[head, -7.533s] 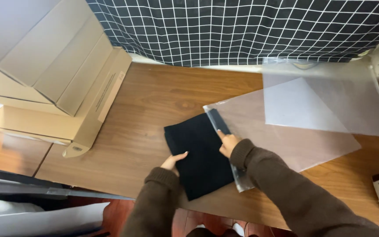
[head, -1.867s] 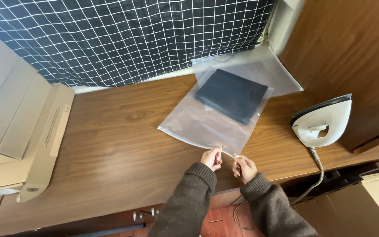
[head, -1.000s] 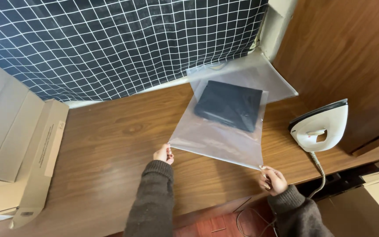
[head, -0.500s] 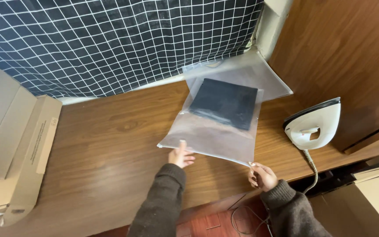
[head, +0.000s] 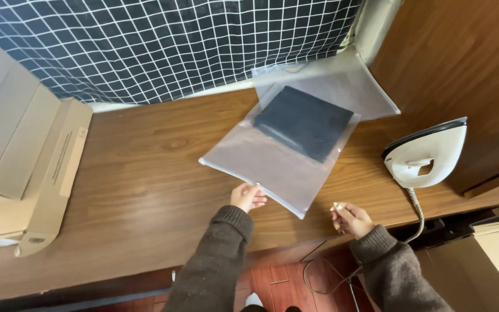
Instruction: Folding a black t-shirt and placing it into a plastic shipping bag
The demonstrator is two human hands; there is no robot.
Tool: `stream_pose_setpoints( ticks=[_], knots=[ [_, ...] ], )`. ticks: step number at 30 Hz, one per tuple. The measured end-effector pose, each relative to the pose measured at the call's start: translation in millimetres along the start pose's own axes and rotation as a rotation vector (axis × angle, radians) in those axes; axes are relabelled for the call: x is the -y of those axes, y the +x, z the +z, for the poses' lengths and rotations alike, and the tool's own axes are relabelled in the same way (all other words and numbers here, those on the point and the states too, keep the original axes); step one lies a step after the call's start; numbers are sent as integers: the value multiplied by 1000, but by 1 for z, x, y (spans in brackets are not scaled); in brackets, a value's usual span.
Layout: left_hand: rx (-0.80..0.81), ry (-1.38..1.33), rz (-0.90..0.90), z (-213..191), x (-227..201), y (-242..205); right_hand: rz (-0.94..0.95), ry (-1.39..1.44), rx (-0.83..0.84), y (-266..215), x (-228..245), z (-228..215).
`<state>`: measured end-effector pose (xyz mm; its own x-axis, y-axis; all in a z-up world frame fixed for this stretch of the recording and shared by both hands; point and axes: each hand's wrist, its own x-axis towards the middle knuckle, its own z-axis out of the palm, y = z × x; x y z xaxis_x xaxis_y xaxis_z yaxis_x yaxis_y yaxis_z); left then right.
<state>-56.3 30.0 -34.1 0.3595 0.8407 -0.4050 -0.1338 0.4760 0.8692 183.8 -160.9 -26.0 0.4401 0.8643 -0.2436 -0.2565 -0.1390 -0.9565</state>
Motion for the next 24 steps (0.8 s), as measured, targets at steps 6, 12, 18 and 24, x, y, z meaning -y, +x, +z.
stream_pose_setpoints(
  ticks=[6,12,18,24],
  knots=[
    [-190,107,109,-59,-26,8,62,65,-47,26,-14,-6],
    [-344,232,114,-130,-39,33,118,77,-76,51,-13,-4],
    [-482,449,43,-178,-77,15,115,75,-249,72,-4,7],
    [-557,937,-52,-177,-97,-15,114,124,-410,120,-32,-3]
  ],
)
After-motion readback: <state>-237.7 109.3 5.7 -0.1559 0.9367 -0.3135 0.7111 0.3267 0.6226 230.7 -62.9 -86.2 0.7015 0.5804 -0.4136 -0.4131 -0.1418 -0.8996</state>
